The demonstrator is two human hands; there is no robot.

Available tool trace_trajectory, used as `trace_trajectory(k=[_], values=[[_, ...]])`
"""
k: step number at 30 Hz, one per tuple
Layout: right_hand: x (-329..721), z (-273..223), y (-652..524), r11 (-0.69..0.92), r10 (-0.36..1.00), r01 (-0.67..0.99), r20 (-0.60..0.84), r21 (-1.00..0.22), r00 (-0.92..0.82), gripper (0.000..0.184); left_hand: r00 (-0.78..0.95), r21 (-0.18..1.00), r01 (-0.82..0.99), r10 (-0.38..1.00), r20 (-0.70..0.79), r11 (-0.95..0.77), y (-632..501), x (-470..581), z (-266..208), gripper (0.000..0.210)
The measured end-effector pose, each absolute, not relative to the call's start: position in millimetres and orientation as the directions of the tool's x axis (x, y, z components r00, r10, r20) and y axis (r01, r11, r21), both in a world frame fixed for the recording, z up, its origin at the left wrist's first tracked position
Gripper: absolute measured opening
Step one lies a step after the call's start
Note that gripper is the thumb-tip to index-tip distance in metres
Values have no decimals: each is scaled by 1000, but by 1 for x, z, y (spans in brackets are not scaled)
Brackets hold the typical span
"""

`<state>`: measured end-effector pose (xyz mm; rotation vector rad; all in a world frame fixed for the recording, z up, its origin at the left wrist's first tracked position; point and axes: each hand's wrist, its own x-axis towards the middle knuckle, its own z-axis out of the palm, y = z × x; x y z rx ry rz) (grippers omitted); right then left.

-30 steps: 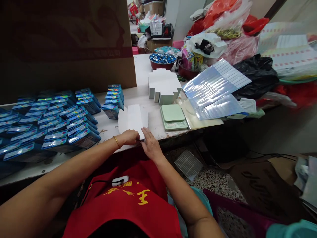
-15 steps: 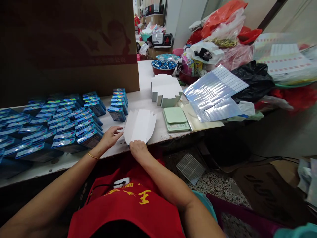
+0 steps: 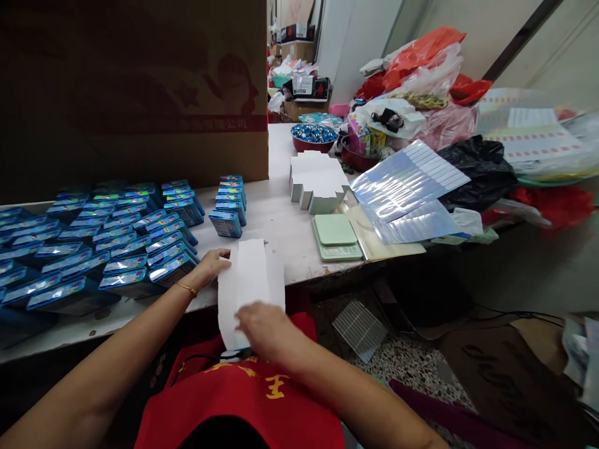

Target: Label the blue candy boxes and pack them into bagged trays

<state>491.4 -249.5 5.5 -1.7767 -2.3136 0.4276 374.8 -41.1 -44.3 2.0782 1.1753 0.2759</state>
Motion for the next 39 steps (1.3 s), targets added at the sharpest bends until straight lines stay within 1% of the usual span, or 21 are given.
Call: trace_trajectory(k=[1, 3, 4, 5, 7, 9, 11, 13, 15, 16, 18, 20, 22, 25, 28, 30, 31, 33, 34, 36, 39], values=[[505, 13, -233, 114, 993, 937, 45, -332, -105, 26, 543, 689, 661, 823, -167, -296, -43, 373, -43, 35], [532, 16, -196, -188, 963, 925, 122, -330, 240, 35, 501, 702, 671, 844, -190, -240, -45, 370, -41, 40], [543, 12, -178, -300, 936, 887, 71, -351, 345, 39, 488, 701, 676, 850, -199, -225, -46, 369, -40, 42], [553, 5, -161, -370, 920, 848, -25, -379, 390, 39, 477, 700, 683, 854, -208, -211, -47, 367, -39, 43], [562, -12, -136, -414, 910, 805, -186, -426, 370, 33, 456, 705, 688, 859, -233, -174, -47, 366, -38, 44], [560, -27, -125, -365, 931, 813, -199, -454, 306, 29, 434, 723, 680, 860, -266, -120, -47, 365, -38, 45], [554, -33, -124, -233, 972, 867, -127, -440, 197, 35, 433, 727, 678, 859, -274, -110, -47, 365, -38, 45], [548, -31, -125, -82, 993, 920, -112, -384, 41, 39, 471, 698, 690, 852, -230, -193, -46, 366, -37, 45], [543, -23, -123, 6, 980, 951, -186, -308, -66, 40, 525, 647, 702, 829, -190, -297, -45, 367, -37, 44], [542, -19, -121, 23, 969, 962, -230, -273, -89, 42, 537, 630, 710, 820, -196, -315, -44, 368, -37, 44], [538, -11, -113, 50, 941, 974, -316, -219, -120, 46, 515, 632, 727, 822, -243, -269, -43, 367, -40, 46], [533, -6, -104, 101, 912, 978, -376, -183, -165, 48, 469, 672, 719, 838, -280, -178, -44, 366, -44, 47], [526, -5, -96, 158, 885, 976, -416, -152, -208, 45, 465, 725, 674, 844, -266, -143, -45, 363, -48, 48], [517, -8, -91, 178, 884, 973, -410, -148, -224, 33, 535, 746, 628, 818, -209, -220, -45, 361, -46, 48], [521, -13, -96, 143, 915, 976, -354, -164, -194, 31, 621, 675, 654, 753, -220, -342, -41, 366, -37, 42], [532, -16, -103, 14, 963, 965, -256, -263, -84, 32, 644, 607, 693, 714, -275, -390, -37, 373, -29, 30], [539, -18, -107, -92, 976, 926, -217, -367, 11, 31, 640, 578, 713, 705, -306, -397, -36, 378, -26, 27], [552, -24, -114, -295, 954, 758, -221, -581, 201, 23, 616, 548, 748, 699, -364, -375, -36, 386, -21, 28], [557, -27, -118, -358, 934, 669, -257, -651, 250, 18, 599, 542, 762, 703, -382, -355, -37, 390, -20, 29], [563, -32, -122, -397, 918, 572, -321, -718, 234, 14, 569, 536, 780, 722, -393, -322, -39, 398, -18, 27], [564, -37, -124, -372, 927, 537, -336, -758, 168, 19, 552, 517, 792, 743, -378, -325, -42, 405, -18, 21]])
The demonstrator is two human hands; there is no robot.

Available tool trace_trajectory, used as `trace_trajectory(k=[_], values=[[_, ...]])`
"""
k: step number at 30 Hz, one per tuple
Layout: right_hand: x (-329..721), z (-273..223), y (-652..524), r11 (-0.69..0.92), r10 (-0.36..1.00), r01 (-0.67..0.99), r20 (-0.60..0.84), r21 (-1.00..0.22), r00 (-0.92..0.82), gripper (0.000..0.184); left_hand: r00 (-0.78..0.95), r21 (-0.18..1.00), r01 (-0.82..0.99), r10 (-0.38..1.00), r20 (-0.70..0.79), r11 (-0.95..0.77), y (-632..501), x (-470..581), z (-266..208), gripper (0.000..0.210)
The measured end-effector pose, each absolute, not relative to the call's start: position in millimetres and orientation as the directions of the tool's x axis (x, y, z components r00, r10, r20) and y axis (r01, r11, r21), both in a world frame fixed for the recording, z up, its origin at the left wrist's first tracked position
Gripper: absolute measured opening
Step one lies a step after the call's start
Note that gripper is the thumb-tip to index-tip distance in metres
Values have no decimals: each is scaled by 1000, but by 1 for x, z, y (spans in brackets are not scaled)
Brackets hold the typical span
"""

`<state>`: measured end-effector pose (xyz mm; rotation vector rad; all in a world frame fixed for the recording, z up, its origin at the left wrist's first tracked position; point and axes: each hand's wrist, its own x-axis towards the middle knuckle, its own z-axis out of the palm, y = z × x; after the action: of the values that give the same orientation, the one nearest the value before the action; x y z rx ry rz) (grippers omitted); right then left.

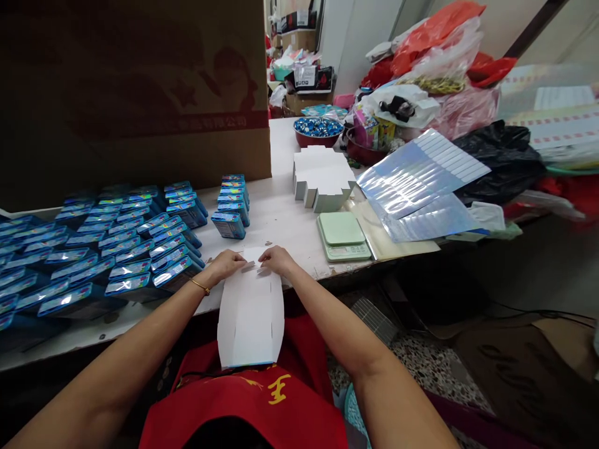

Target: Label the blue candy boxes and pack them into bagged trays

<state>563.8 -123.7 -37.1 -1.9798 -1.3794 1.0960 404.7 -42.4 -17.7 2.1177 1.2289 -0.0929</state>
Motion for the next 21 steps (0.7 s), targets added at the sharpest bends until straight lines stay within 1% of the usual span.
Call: trace_trajectory(k=[3, 6, 8, 10, 13, 17, 21], values=[[562, -37, -120, -387, 921, 572, -332, -723, 203, 38, 528, 520, 803, 751, -396, -291, -45, 406, -17, 20], [560, -36, -119, -414, 910, 592, -326, -691, 256, 56, 468, 603, 788, 759, -453, -125, -49, 404, -17, 18], [560, -35, -120, -424, 906, 595, -330, -683, 267, 65, 440, 675, 737, 774, -455, -23, -52, 402, -17, 14], [559, -35, -122, -427, 904, 592, -336, -683, 264, 70, 426, 727, 686, 798, -427, 22, -56, 400, -19, 12], [559, -33, -125, -433, 901, 577, -350, -693, 256, 71, 414, 761, 645, 808, -420, 65, -59, 397, -20, 15], [560, -33, -127, -461, 887, 546, -381, -699, 261, 74, 395, 779, 615, 805, -442, 126, -61, 395, -22, 20], [560, -33, -128, -492, 870, 539, -369, -684, 325, 79, 345, 816, 523, 815, -467, 246, -62, 394, -24, 32]])
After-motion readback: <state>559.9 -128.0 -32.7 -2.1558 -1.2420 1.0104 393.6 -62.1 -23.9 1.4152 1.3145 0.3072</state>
